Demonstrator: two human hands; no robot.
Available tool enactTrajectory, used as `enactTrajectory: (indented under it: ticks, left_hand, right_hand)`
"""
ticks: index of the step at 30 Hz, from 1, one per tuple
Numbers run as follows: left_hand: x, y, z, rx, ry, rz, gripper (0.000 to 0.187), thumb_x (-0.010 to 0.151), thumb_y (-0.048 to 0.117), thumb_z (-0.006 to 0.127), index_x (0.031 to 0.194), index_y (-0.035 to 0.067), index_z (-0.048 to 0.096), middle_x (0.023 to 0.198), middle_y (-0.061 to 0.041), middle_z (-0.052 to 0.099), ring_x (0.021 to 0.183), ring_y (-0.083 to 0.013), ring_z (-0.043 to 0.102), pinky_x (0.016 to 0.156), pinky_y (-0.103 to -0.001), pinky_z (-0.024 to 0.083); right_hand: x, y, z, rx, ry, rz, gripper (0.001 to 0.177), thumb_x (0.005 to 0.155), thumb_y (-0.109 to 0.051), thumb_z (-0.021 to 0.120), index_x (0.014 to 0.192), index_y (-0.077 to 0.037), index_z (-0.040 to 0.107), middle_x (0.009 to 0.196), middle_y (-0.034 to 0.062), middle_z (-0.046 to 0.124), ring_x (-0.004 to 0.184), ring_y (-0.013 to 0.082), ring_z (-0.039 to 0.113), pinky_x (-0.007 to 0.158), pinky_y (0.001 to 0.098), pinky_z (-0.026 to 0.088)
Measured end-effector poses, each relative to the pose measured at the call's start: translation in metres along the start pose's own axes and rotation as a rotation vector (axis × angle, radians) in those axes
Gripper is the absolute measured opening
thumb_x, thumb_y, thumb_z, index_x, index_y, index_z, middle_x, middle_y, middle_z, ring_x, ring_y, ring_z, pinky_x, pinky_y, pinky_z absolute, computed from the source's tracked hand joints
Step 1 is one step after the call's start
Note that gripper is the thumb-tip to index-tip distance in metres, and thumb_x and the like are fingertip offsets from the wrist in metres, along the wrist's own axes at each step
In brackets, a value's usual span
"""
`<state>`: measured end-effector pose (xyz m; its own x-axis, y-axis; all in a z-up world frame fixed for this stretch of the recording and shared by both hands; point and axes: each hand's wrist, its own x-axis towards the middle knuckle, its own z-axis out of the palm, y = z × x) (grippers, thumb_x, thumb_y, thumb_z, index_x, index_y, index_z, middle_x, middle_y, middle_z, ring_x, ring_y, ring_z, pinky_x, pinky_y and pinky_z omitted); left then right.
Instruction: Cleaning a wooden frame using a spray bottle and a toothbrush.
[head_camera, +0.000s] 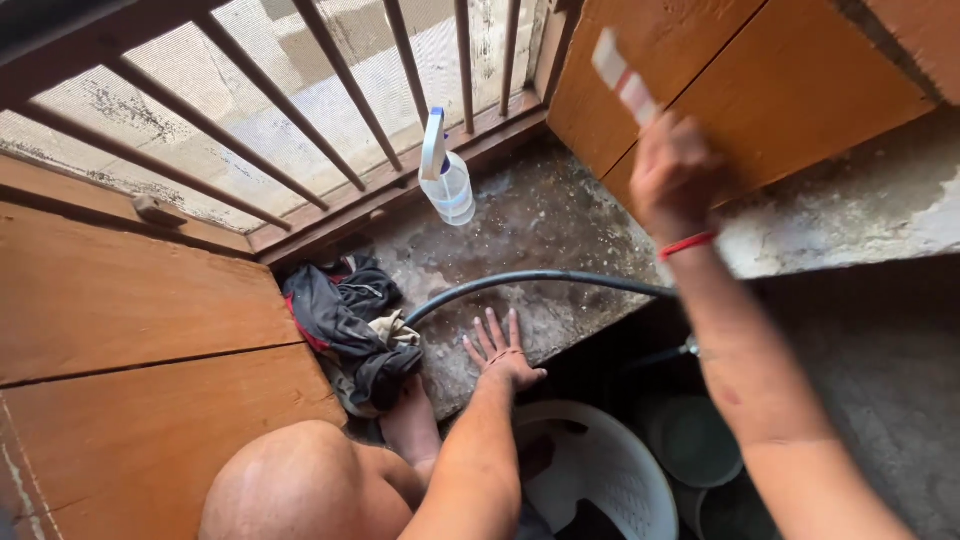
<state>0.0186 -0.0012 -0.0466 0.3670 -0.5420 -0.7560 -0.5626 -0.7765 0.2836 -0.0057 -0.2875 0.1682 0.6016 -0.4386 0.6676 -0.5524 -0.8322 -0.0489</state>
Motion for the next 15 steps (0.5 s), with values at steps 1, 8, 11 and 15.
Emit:
enactTrajectory:
  ticks: [1, 8, 11, 15]
  left_hand:
    - [0.001, -0.001, 0.0, -0.006, 0.002, 0.005, 0.142, 0.072, 0.065, 0.08, 0.163, 0.025, -0.022, 0.165, -0.023, -0.037, 0.152, -0.0467, -0.033, 0.115, -0.073, -0.017]
    - [-0.001, -0.001, 0.003, -0.023, -0.028, 0.013, 0.142, 0.073, 0.064, 0.079, 0.163, 0.024, -0.022, 0.165, -0.024, -0.038, 0.151, -0.047, -0.034, 0.114, -0.073, -0.017]
    - [-0.001, -0.001, 0.0, -0.002, -0.01, -0.005, 0.141, 0.073, 0.064, 0.079, 0.163, 0.024, -0.022, 0.165, -0.023, -0.037, 0.151, -0.047, -0.034, 0.115, -0.073, -0.018]
    - [-0.001, 0.0, 0.003, -0.007, 0.003, 0.014, 0.14, 0.074, 0.064, 0.079, 0.164, 0.024, -0.021, 0.165, -0.023, -0.037, 0.151, -0.0472, -0.034, 0.115, -0.072, -0.018]
  right_hand:
    - [-0.018, 0.002, 0.018, -0.117, -0.067, -0.049, 0.012, 0.109, -0.013, 0.062, 0.109, -0.002, 0.066, 0.079, 0.0125, 0.062, 0.06, 0.0276, 0.064, 0.047, 0.0404, 0.049]
    - [-0.044, 0.014, 0.028, -0.112, -0.188, 0.064, 0.012, 0.11, -0.017, 0.063, 0.106, -0.005, 0.066, 0.081, 0.0102, 0.067, 0.059, 0.0244, 0.065, 0.047, 0.038, 0.052]
    - [-0.023, 0.001, -0.01, 0.036, 0.018, 0.099, 0.012, 0.118, -0.013, 0.063, 0.115, -0.003, 0.068, 0.087, 0.0105, 0.066, 0.065, 0.0211, 0.066, 0.051, 0.0347, 0.052]
    - [-0.081, 0.022, 0.017, -0.033, -0.067, 0.072, 0.013, 0.114, -0.013, 0.063, 0.106, -0.005, 0.068, 0.082, 0.0089, 0.065, 0.065, 0.0208, 0.065, 0.052, 0.0345, 0.051]
